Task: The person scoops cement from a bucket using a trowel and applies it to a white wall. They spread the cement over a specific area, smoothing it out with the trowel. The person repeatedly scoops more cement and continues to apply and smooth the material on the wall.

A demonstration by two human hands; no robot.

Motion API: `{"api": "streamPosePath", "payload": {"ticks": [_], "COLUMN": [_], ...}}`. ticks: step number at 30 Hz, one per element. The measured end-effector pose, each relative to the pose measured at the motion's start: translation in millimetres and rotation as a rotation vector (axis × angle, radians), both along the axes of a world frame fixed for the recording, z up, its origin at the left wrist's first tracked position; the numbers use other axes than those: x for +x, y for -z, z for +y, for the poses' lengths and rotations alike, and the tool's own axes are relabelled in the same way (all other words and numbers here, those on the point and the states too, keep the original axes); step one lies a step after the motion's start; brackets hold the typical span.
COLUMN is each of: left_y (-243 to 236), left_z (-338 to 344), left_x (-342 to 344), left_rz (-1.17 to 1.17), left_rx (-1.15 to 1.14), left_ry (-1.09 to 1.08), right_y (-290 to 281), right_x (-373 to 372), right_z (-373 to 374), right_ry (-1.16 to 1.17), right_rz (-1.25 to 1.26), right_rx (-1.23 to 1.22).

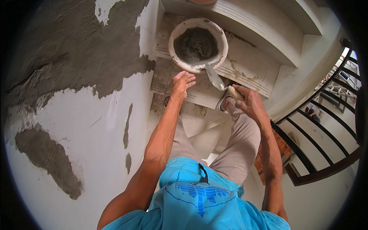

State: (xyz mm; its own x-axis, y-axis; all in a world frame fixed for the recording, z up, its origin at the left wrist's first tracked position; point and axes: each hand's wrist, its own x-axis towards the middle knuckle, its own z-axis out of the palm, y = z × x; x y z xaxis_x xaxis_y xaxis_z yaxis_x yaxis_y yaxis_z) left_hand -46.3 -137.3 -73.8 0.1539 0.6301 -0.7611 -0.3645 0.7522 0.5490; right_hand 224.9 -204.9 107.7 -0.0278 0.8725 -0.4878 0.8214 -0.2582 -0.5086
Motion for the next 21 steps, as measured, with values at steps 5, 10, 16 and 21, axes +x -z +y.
{"api": "streamPosePath", "payload": {"ticks": [5, 10, 16, 21], "left_y": [-5.8, -6.4, 10.6, -15.8], "left_z": [-19.0, -75.4, -175.8, -235.4], "left_x": [-20.4, -72.9, -144.4, -182.4], "left_rz": [0.149, 0.314, 0.437, 0.518], "left_rx": [0.023, -0.064, -0.226, -0.336], "left_ry": [0.144, 0.277, 0.321, 0.345], "right_y": [-3.2, 23.1, 56.6, 102.6], "right_x": [4.0, -3.0, -20.8, -45.6], "right_z": [49.4, 93.9, 134.7, 158.8], "right_ry": [0.02, -0.222, -0.345, -0.4], "right_rz": [-0.008, -0.223, -0.356, -0.433], "right_rx": [-0.057, 0.19, 0.384, 0.33]}}
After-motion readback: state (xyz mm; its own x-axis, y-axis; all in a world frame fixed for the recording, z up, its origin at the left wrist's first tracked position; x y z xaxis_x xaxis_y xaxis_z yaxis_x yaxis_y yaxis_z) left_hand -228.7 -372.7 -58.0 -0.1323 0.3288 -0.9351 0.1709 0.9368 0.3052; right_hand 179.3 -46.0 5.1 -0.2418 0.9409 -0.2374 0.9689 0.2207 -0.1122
